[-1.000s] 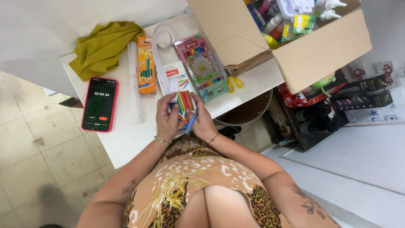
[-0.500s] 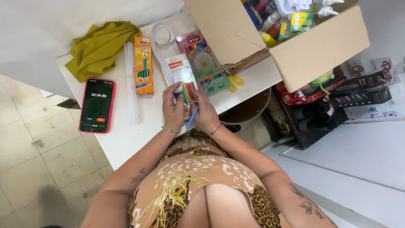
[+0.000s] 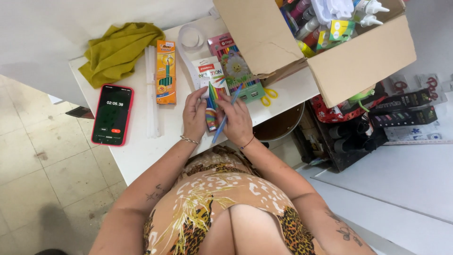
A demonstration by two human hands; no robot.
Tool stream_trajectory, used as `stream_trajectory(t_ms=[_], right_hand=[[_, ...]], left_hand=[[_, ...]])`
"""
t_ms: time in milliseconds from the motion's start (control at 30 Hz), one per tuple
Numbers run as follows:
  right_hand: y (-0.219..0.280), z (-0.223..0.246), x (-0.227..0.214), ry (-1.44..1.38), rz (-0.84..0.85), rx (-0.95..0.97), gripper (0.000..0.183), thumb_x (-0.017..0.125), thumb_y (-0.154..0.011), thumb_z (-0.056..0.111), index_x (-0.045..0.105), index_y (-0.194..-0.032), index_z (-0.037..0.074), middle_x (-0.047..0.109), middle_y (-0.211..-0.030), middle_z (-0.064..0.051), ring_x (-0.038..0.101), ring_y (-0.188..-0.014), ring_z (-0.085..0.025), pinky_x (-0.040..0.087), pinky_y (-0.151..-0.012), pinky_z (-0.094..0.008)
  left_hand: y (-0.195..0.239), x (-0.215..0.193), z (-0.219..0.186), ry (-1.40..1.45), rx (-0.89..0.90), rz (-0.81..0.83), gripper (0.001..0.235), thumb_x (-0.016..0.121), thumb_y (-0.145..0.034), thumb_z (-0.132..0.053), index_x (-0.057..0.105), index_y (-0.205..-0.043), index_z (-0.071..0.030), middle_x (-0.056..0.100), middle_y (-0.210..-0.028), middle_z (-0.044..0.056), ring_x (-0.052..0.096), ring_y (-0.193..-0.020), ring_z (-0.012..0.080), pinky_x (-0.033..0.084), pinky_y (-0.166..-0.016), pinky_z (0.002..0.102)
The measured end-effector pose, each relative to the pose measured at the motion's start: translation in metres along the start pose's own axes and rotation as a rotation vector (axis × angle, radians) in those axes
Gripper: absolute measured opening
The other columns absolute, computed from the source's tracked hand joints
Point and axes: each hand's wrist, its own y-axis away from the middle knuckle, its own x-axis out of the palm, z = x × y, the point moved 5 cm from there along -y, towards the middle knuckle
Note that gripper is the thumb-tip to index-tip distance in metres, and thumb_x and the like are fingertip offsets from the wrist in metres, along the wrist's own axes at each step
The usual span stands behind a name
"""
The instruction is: Organizing and checking stationery items like colored pencils and stickers against a list at a counter.
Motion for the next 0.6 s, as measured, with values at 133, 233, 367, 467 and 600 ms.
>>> stream_trajectory(t_ms=[133, 233, 367, 467, 600], right_hand=[[-0.013, 0.011, 0.004, -0.302, 0.04, 0.165, 0.031, 0.08, -0.089, 0.033, 0.069, -0.117, 0.025, 0.07, -0.132, 0.001, 0.069, -0.104, -0.024, 0.053, -0.095, -0.038], [-0.013, 0.009, 0.022, -0.479, 0.069, 0.385, 0.021, 0.087, -0.083, 0.037, 0.072, -0.096, 0.029, 0.077, -0.108, 0.009, 0.072, -0.093, -0.014, 0.056, -0.086, -0.029], [-0.014, 0.019, 0.023, -0.663, 0.061, 0.483, 0.013, 0.08, -0.087, 0.012, 0.071, -0.096, 0.015, 0.079, -0.09, -0.004, 0.075, -0.083, -0.017, 0.06, -0.076, -0.03], [-0.008, 0.021, 0.028, -0.653, 0.078, 0.479, 0.013, 0.08, -0.088, 0.012, 0.072, -0.098, 0.014, 0.078, -0.089, -0.005, 0.075, -0.082, -0.017, 0.061, -0.074, -0.03], [0.003, 0.031, 0.037, -0.422, 0.198, 0.326, 0.012, 0.079, -0.09, 0.02, 0.074, -0.1, 0.019, 0.075, -0.087, -0.002, 0.074, -0.082, -0.02, 0.061, -0.073, -0.033]], left_hand=[[0.011, -0.017, -0.028, 0.056, -0.031, 0.014, 0.036, 0.051, -0.102, -0.009, 0.066, -0.135, -0.01, 0.061, -0.128, 0.011, 0.056, -0.13, 0.0244, 0.04, -0.115, 0.042], [0.02, -0.036, -0.039, 0.071, -0.044, 0.014, 0.034, 0.05, -0.103, -0.008, 0.067, -0.133, -0.009, 0.066, -0.127, 0.011, 0.059, -0.127, 0.0232, 0.043, -0.112, 0.042], [0.031, -0.073, -0.047, -0.378, 0.206, -0.008, 0.034, 0.056, -0.1, -0.007, 0.067, -0.132, -0.013, 0.066, -0.125, 0.009, 0.065, -0.115, 0.0254, 0.05, -0.102, 0.04], [0.046, -0.107, -0.029, -0.967, 0.378, -0.088, 0.039, 0.071, -0.089, -0.014, 0.067, -0.128, -0.017, 0.062, -0.124, 0.007, 0.063, -0.113, 0.0268, 0.053, -0.095, 0.04], [0.063, -0.133, -0.015, -1.397, 0.195, -0.021, 0.05, 0.081, -0.079, -0.025, 0.066, -0.126, -0.02, 0.056, -0.134, 0.009, 0.061, -0.116, 0.0311, 0.057, -0.088, 0.044]])
